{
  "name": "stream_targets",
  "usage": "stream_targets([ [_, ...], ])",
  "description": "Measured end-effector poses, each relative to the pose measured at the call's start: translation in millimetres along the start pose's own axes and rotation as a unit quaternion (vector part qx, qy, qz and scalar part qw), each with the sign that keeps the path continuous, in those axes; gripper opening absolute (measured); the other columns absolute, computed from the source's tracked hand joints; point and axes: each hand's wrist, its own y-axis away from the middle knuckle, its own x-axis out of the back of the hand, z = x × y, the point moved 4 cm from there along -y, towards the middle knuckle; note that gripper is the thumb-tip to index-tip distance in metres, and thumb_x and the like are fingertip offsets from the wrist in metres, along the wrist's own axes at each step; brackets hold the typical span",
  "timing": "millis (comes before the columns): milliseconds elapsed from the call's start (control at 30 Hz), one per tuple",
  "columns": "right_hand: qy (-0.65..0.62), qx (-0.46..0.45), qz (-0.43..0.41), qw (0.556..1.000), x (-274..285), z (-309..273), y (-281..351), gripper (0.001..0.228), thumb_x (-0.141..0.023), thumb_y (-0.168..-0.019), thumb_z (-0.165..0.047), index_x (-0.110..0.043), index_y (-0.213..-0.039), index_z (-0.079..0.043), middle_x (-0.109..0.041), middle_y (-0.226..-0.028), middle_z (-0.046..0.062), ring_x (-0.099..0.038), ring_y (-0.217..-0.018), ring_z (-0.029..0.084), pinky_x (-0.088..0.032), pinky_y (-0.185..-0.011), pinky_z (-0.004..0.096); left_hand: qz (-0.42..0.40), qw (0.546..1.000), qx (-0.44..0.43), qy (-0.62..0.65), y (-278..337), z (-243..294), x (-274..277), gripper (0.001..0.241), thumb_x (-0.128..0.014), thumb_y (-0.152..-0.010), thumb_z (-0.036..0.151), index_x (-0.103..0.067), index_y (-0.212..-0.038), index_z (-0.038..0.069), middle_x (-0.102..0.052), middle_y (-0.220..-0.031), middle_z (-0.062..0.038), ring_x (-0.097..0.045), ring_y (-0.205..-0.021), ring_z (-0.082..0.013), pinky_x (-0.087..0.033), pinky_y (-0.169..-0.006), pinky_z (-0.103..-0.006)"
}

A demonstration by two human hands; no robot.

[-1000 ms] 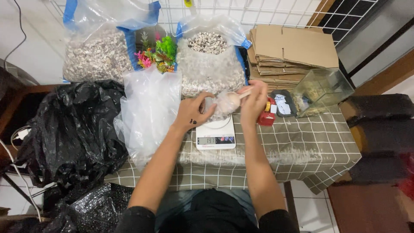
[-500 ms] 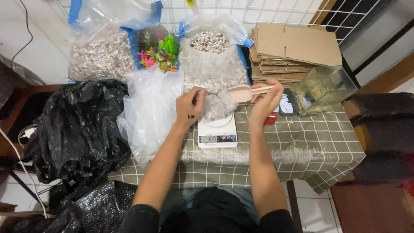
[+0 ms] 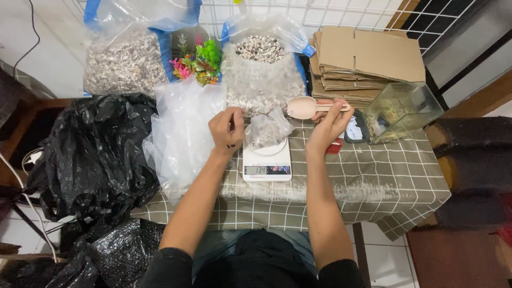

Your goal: Weighing and packaging aquarium substrate into a plastic bag using a scoop and a digital scale

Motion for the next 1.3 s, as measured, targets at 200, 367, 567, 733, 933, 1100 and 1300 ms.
stream_targets([
  [200, -0.024, -0.010, -0.002, 1.000, -2, -11, 3, 0.019, -0.036, -0.113, -0.028, -0.044, -0.116, -0.011, -0.072, -0.087, 0.017, -0.057, -0.047, 0.010, -0.040, -0.043, 0.016, 0.015, 0.995, 0.085, 0.040, -4, -1, 3, 0.031, -0.049, -0.108, 0.022, -0.066, -0.082, 0.015, -0.047, -0.045, -0.004, -0.050, -0.041, -0.0213, -0.046, -0.050, -0.0281],
  [367, -0.022, 0.009, -0.061, 0.998, -10, -26, 9, 0.030, -0.039, -0.112, -0.040, -0.047, -0.117, -0.011, -0.069, -0.078, 0.014, -0.049, -0.043, 0.006, -0.034, -0.042, 0.014, 0.051, 0.991, 0.114, 0.053, 0, -12, 3, 0.038, -0.043, -0.111, 0.025, -0.066, -0.081, 0.017, -0.044, -0.042, -0.001, -0.041, -0.037, -0.0143, -0.040, -0.045, -0.0238],
  [567, -0.021, 0.021, 0.024, 0.999, 8, -15, -11, 0.027, -0.038, -0.113, -0.036, -0.046, -0.120, -0.010, -0.071, -0.083, 0.016, -0.052, -0.043, 0.008, -0.037, -0.042, 0.014, -0.033, 0.994, 0.104, 0.026, -24, 15, 9, 0.031, -0.053, -0.107, 0.023, -0.065, -0.080, 0.016, -0.051, -0.046, -0.006, -0.052, -0.041, -0.0197, -0.045, -0.048, -0.0275],
  [733, 0.014, 0.002, 0.008, 1.000, -20, -12, -27, 0.020, -0.045, -0.112, -0.032, -0.047, -0.118, -0.013, -0.073, -0.097, 0.014, -0.063, -0.054, 0.008, -0.047, -0.048, 0.015, -0.216, 0.971, 0.104, -0.024, -59, 39, -7, 0.012, -0.063, -0.096, 0.020, -0.073, -0.096, 0.012, -0.070, -0.071, -0.008, -0.068, -0.061, -0.0257, -0.055, -0.064, -0.0369],
  [933, 0.004, 0.003, -0.074, 0.997, -84, 10, -55, 0.016, -0.049, -0.110, -0.026, -0.045, -0.112, -0.011, -0.072, -0.105, 0.015, -0.071, -0.066, 0.014, -0.054, -0.059, 0.019, -0.247, 0.961, 0.121, -0.027, -88, -3, -42, 0.017, -0.062, -0.099, 0.017, -0.074, -0.108, 0.009, -0.068, -0.097, -0.010, -0.072, -0.089, -0.0313, -0.056, -0.081, -0.0447],
  [1100, 0.030, 0.015, -0.088, 0.996, -115, 22, -70, 0.021, -0.046, -0.111, -0.026, -0.050, -0.106, -0.006, -0.073, -0.102, 0.015, -0.071, -0.063, 0.018, -0.055, -0.060, 0.024, -0.227, 0.967, 0.117, 0.005, -108, -39, -65, 0.026, -0.057, -0.101, 0.007, -0.070, -0.123, 0.004, -0.065, -0.117, -0.019, -0.063, -0.114, -0.0441, -0.052, -0.094, -0.0585],
  [1300, 0.108, 0.052, -0.069, 0.990, -126, 37, -89, 0.022, -0.043, -0.113, -0.025, -0.052, -0.101, -0.009, -0.071, -0.089, 0.009, -0.061, -0.050, 0.011, -0.046, -0.049, 0.021, -0.235, 0.959, 0.148, -0.059, -83, -97, -88, 0.024, -0.059, -0.102, 0.025, -0.075, -0.114, 0.013, -0.069, -0.114, -0.009, -0.060, -0.122, -0.0352, -0.048, -0.100, -0.0550],
])
